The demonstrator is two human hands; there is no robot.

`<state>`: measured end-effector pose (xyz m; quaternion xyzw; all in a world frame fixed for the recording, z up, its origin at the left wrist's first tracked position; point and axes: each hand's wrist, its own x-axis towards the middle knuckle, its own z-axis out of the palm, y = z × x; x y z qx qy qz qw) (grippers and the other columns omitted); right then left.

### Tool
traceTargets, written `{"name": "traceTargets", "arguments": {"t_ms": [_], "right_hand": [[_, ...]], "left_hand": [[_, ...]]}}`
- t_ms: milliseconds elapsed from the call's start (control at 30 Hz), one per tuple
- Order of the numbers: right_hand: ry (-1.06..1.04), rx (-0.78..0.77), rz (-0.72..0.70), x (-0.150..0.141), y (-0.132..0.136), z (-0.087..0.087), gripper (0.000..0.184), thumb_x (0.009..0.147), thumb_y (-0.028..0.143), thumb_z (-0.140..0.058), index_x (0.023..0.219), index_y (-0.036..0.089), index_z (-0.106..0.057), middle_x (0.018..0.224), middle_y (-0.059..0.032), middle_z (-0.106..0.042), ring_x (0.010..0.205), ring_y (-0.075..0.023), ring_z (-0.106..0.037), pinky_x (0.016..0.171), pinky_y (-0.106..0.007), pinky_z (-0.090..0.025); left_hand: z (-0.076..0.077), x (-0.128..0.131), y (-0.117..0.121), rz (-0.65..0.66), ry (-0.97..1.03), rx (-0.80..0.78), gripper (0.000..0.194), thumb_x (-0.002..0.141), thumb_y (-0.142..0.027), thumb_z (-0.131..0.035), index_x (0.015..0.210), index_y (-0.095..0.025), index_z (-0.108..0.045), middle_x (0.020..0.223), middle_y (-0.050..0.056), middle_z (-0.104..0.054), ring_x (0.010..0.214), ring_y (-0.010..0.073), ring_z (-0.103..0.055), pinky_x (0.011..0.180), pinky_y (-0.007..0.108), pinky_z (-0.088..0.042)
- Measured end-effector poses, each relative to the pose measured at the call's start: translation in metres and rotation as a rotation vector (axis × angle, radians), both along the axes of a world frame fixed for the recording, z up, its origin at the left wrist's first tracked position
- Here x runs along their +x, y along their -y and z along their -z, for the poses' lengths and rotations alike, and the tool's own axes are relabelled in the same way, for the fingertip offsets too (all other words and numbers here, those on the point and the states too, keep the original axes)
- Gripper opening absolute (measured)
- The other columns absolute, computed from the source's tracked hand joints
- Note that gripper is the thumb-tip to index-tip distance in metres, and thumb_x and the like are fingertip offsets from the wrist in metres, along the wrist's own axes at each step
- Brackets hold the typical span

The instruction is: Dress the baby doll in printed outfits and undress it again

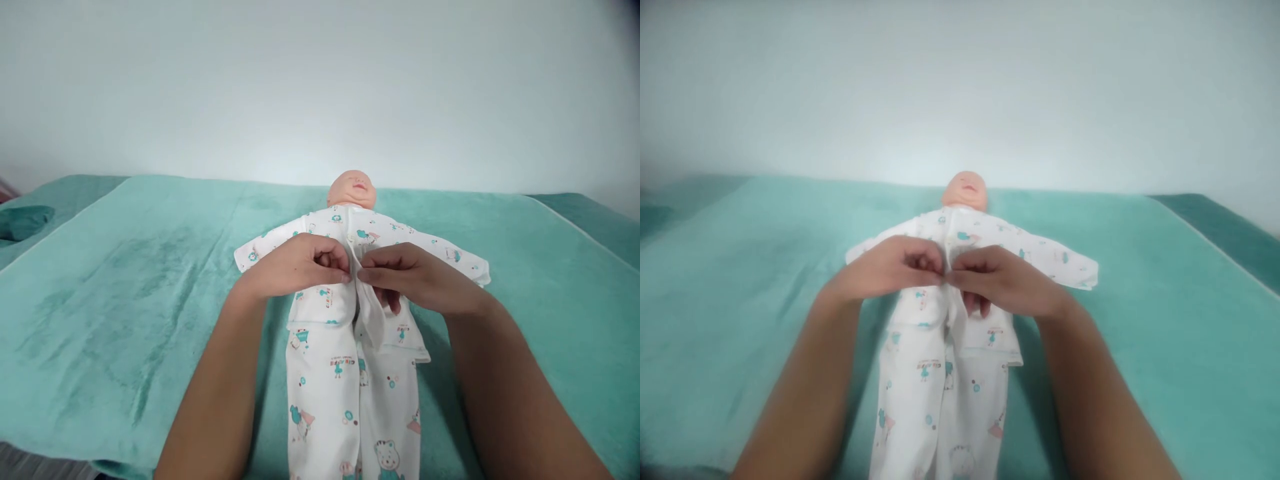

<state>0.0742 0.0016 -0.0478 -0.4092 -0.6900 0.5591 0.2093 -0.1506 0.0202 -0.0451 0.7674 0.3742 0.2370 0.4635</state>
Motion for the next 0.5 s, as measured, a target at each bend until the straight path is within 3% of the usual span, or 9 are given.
{"name": "traceTargets", "arguments": {"t_ms": [133, 233, 500], "right_hand": [[-0.121, 0.089, 0.097, -0.0053, 0.0015, 0.0046, 0.036, 0.088, 0.044, -0.065, 0.063, 0.020, -0.057, 0.052, 0.0029, -0.056, 0.046, -0.0101, -0.054, 0.046, -0.023, -0.041], [-0.135, 0.106, 0.087, -0.0073, 0.0019, 0.0061, 0.035, 0.088, 0.045, -0.066, 0.065, 0.020, -0.060, 0.052, 0.0026, -0.056, 0.046, -0.0105, -0.054, 0.045, -0.023, -0.039], [-0.126, 0.113, 0.090, -0.0072, -0.0003, 0.0080, 0.040, 0.088, 0.048, -0.064, 0.060, 0.020, -0.058, 0.046, 0.0035, -0.052, 0.042, -0.0094, -0.048, 0.043, -0.023, -0.035]], "left_hand": [[0.0010, -0.0004, 0.0029, 0.010, 0.234, -0.111, 0.012, 0.080, -0.027, -0.071, 0.077, -0.017, -0.066, 0.065, 0.000, -0.063, 0.059, 0.0114, -0.059, 0.054, 0.023, -0.045], [0.0024, 0.0006, 0.0040, 0.022, 0.389, -0.218, 0.015, 0.079, -0.028, -0.075, 0.078, -0.016, -0.066, 0.063, 0.001, -0.064, 0.056, 0.0125, -0.061, 0.055, 0.026, -0.051], [0.0083, 0.0048, 0.0026, 0.021, 0.451, -0.302, 0.016, 0.074, -0.025, -0.081, 0.076, -0.015, -0.068, 0.064, 0.002, -0.067, 0.057, 0.0134, -0.065, 0.056, 0.026, -0.056]]}}
